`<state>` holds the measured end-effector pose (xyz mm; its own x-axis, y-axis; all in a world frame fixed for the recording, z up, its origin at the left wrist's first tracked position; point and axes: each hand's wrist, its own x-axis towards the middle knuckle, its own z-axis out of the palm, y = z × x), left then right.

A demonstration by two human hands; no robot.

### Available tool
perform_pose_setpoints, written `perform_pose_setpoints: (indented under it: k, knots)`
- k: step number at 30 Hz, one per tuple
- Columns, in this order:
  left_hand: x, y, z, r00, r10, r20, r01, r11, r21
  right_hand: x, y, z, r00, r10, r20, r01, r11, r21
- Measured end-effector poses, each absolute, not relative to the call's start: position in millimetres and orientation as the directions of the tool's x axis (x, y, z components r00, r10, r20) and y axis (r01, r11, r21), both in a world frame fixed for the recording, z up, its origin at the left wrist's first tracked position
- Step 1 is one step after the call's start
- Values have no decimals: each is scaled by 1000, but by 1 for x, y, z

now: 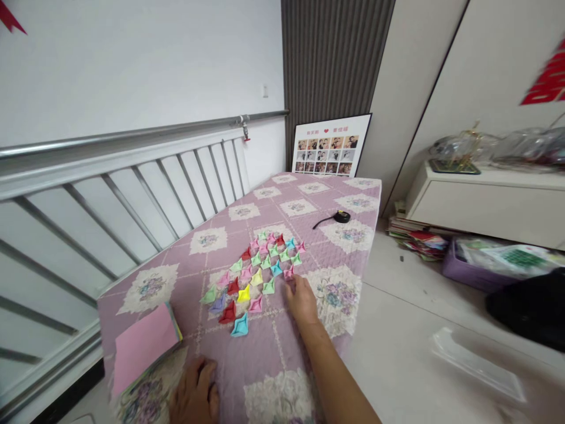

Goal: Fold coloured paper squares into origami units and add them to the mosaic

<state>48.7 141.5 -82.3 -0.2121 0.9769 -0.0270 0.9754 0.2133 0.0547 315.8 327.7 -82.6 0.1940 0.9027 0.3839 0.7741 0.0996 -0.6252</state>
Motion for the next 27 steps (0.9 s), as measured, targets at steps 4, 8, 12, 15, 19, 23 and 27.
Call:
perform_pose_setpoints:
  k: [4,8,12,15,19,23,27]
  knots:
    - [49,140,-84,-200,979,22,977,198,85,308,285,-83,231,900,369,768,64,-637]
    - [48,138,-85,-195,978,78,973,183,141,288,229,-79,79,946,314,833,111,-543]
    - [47,135,-82,-175,976,130,970,148,194,263,172,-76,38,987,158,941,18,-338]
    - [46,132,-79,-153,975,164,968,114,223,242,132,-73,18,999,43,964,-6,-264]
    - [44,129,-76,-147,975,165,960,101,260,206,89,-71,62,992,-106,978,-81,-191]
    - [39,127,-71,-142,975,168,943,82,322,178,65,-67,4,993,-117,979,-28,-202]
    - [32,118,-66,-100,975,196,900,4,435,172,58,-59,-3,997,-79,983,-11,-184]
